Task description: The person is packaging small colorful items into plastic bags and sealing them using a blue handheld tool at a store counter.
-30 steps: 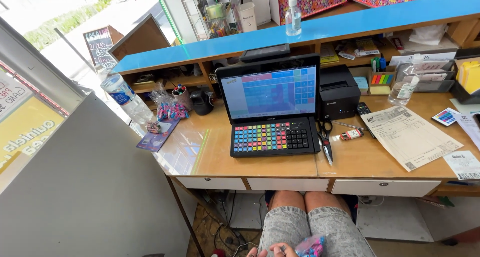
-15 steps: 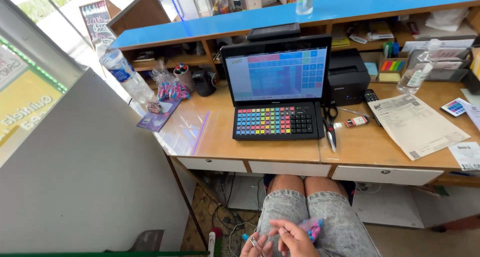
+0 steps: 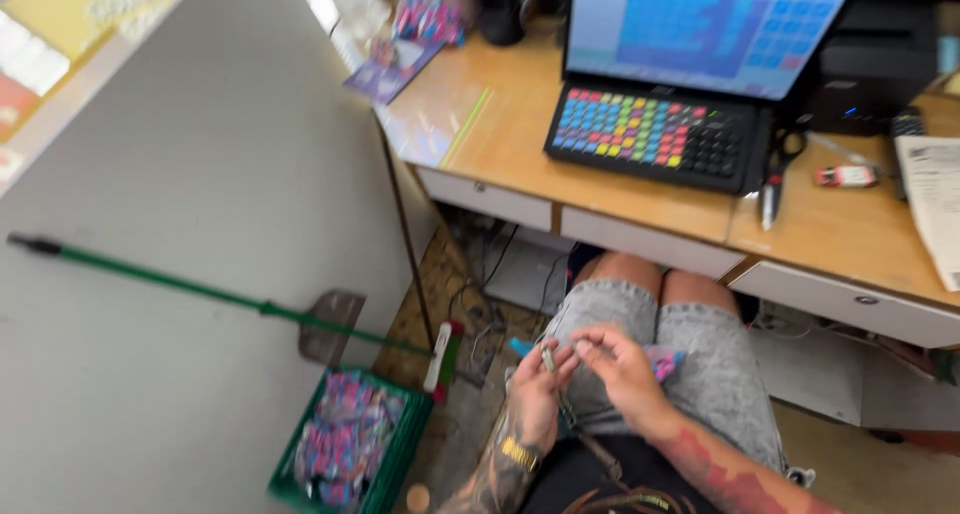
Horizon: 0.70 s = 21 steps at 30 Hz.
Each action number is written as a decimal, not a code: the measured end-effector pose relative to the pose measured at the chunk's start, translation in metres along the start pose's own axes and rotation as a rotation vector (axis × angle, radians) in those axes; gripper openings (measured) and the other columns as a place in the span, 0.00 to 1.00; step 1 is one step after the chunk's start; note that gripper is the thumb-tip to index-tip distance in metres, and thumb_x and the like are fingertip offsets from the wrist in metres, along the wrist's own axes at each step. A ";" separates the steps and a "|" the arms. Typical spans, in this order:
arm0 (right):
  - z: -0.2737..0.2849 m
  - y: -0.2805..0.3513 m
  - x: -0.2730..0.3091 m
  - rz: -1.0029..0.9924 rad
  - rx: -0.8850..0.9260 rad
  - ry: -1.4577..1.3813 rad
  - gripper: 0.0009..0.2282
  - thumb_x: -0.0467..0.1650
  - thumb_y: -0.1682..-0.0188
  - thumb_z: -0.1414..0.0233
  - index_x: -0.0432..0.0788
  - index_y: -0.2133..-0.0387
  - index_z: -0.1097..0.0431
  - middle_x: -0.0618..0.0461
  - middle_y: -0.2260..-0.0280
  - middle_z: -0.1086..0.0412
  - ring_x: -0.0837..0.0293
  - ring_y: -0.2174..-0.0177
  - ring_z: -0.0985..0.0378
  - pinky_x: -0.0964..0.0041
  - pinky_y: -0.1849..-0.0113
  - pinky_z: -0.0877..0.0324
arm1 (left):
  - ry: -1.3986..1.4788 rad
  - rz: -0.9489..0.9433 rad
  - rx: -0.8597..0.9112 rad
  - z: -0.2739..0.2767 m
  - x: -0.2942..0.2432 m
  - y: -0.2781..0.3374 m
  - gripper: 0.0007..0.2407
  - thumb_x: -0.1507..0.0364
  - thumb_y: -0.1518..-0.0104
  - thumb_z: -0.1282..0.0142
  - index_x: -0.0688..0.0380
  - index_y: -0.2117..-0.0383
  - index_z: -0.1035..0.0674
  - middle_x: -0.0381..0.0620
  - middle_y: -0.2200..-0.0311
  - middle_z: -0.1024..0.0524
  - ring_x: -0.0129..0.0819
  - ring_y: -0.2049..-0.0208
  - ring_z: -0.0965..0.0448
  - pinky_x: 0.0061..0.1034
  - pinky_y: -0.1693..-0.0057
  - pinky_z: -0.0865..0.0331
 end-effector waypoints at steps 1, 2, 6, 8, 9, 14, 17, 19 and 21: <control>0.003 -0.004 0.004 0.088 -0.022 0.184 0.08 0.30 0.50 0.43 0.44 0.60 0.19 0.54 0.59 0.30 0.60 0.54 0.26 0.70 0.47 0.36 | -0.060 -0.003 0.047 0.000 0.002 -0.004 0.25 0.87 0.52 0.58 0.72 0.42 0.27 0.71 0.46 0.23 0.52 0.49 0.16 0.31 0.43 0.24; 0.001 -0.001 0.007 0.073 -0.005 0.188 0.08 0.30 0.50 0.43 0.44 0.60 0.19 0.54 0.59 0.30 0.60 0.54 0.26 0.70 0.47 0.36 | -0.052 0.000 0.027 0.003 0.003 0.002 0.25 0.87 0.52 0.58 0.72 0.42 0.27 0.71 0.46 0.23 0.52 0.49 0.16 0.31 0.43 0.24; -0.008 -0.012 0.017 0.000 0.102 0.026 0.09 0.27 0.51 0.43 0.38 0.57 0.23 0.48 0.63 0.20 0.58 0.63 0.18 0.65 0.58 0.23 | -0.077 -0.015 0.080 0.001 0.006 -0.004 0.28 0.90 0.58 0.60 0.68 0.45 0.25 0.60 0.52 0.18 0.43 0.52 0.15 0.21 0.52 0.25; -0.010 -0.015 0.013 -0.007 0.135 0.056 0.11 0.25 0.51 0.43 0.38 0.55 0.25 0.47 0.67 0.21 0.57 0.68 0.16 0.66 0.64 0.20 | -0.072 -0.031 0.069 0.002 0.008 -0.005 0.29 0.90 0.60 0.60 0.68 0.45 0.24 0.58 0.55 0.17 0.43 0.54 0.15 0.23 0.50 0.24; -0.011 -0.016 0.010 0.050 0.154 0.043 0.13 0.23 0.51 0.43 0.40 0.53 0.26 0.51 0.68 0.24 0.59 0.68 0.19 0.67 0.64 0.21 | -0.061 -0.050 0.112 0.000 0.006 -0.003 0.28 0.91 0.58 0.60 0.68 0.45 0.24 0.56 0.54 0.18 0.39 0.53 0.16 0.21 0.50 0.25; -0.016 -0.008 0.027 0.099 0.171 0.075 0.07 0.25 0.49 0.45 0.40 0.60 0.23 0.51 0.74 0.25 0.59 0.78 0.18 0.66 0.72 0.22 | -0.081 -0.101 0.214 0.001 0.007 -0.004 0.27 0.91 0.53 0.59 0.66 0.42 0.24 0.47 0.56 0.17 0.25 0.56 0.19 0.16 0.52 0.28; -0.019 -0.003 0.035 0.099 0.200 0.096 0.05 0.25 0.49 0.46 0.41 0.61 0.25 0.51 0.75 0.27 0.59 0.79 0.21 0.64 0.75 0.20 | -0.084 -0.100 0.228 0.000 0.005 -0.002 0.28 0.90 0.55 0.57 0.66 0.43 0.23 0.42 0.63 0.18 0.24 0.61 0.19 0.17 0.53 0.28; -0.020 -0.002 0.041 0.094 0.214 0.152 0.05 0.25 0.50 0.46 0.41 0.63 0.24 0.51 0.74 0.25 0.60 0.77 0.21 0.66 0.73 0.20 | -0.090 -0.144 0.262 -0.002 0.004 -0.002 0.25 0.91 0.54 0.58 0.67 0.47 0.22 0.42 0.66 0.20 0.22 0.64 0.21 0.13 0.56 0.31; -0.019 -0.003 0.034 0.100 0.211 0.186 0.05 0.25 0.50 0.46 0.42 0.63 0.24 0.52 0.72 0.24 0.60 0.75 0.21 0.66 0.71 0.20 | -0.091 -0.136 0.258 -0.001 0.005 -0.002 0.24 0.90 0.53 0.57 0.66 0.47 0.22 0.43 0.62 0.19 0.24 0.62 0.20 0.15 0.56 0.29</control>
Point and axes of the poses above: each hand's wrist, its own y-axis away from the middle knuckle, its own z-axis out of the back of the hand, x = y × z, the point moved 3 cm from there along -y, towards the middle knuckle
